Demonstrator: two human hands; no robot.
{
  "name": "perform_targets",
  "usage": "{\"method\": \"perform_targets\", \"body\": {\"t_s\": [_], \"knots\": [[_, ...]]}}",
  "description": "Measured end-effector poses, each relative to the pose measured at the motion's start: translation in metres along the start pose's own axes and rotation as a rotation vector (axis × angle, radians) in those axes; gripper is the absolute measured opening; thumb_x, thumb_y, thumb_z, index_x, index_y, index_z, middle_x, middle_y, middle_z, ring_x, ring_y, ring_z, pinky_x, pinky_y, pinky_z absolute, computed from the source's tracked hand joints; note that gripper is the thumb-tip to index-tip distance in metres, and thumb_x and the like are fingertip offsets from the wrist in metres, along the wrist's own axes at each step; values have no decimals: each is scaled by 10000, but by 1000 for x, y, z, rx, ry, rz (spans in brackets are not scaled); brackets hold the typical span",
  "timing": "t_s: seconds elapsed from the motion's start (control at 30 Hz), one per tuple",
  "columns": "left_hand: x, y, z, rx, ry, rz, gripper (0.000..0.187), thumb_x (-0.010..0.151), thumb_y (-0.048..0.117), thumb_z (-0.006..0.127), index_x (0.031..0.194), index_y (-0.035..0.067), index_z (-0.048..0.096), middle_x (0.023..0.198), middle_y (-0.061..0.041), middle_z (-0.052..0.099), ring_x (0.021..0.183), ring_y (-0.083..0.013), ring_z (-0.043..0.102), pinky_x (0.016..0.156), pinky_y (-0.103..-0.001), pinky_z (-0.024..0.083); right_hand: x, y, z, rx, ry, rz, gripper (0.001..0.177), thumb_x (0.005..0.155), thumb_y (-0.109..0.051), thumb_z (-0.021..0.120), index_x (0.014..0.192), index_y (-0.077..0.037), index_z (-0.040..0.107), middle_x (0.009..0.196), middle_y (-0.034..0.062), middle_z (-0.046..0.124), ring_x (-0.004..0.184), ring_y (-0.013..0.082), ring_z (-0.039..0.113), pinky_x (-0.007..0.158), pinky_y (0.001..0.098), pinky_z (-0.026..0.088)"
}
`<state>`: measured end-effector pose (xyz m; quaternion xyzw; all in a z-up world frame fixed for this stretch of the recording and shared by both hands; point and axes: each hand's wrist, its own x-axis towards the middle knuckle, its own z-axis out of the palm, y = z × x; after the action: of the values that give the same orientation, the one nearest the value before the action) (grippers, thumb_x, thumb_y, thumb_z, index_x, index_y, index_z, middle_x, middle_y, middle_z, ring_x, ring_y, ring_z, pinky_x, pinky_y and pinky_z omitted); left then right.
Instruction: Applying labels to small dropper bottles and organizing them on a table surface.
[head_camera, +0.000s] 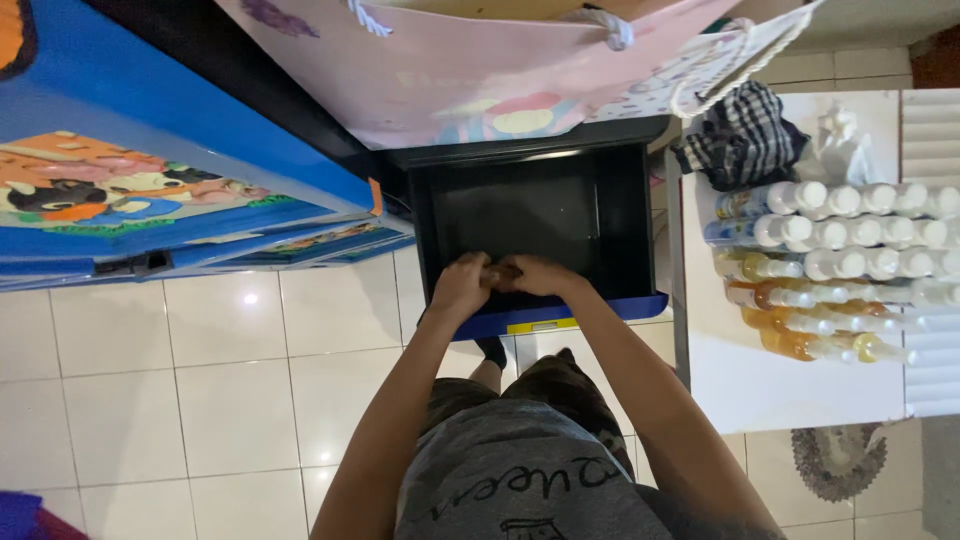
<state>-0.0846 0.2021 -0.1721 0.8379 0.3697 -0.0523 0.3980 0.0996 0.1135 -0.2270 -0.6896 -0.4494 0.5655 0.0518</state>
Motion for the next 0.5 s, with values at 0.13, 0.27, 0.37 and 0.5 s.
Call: {"method": "perform_targets", "body": {"t_s": [0.13,0.27,0.37,0.5], "knots": [[0,-7,10,1,196,177,467,754,45,749,1196,72,603,1186,-180,696,1066,-371,703,878,-434,575,-34,-22,-13,-65,79,30,661,848,-525,732,1379,-148,616,1294,133,699,1183,288,662,994,399,510],[-8,15,-7,-230,258,170,460,824,87,768,1228,98,549,1130,-143,720,1035,-329,726,853,-408,586,-54,-22,-17,131,167,-124,570,876,-462,738,1339,-145,638,1187,98,736,1101,220,695,943,362,531],[-10,23,-8,-332,265,145,478,841,117,775,1246,109,523,1089,-125,732,1002,-299,741,830,-389,588,-68,-26,-19,194,220,-145,539,876,-419,750,1333,-157,635,1141,73,743,1050,190,697,919,346,533],[-4,24,3,-460,309,184,496,844,135,791,1257,101,518,1057,-117,733,960,-256,752,835,-361,592,-71,-12,-14,310,268,-181,466,898,-393,744,1283,-139,676,1044,73,764,949,170,701,872,322,551]]}}
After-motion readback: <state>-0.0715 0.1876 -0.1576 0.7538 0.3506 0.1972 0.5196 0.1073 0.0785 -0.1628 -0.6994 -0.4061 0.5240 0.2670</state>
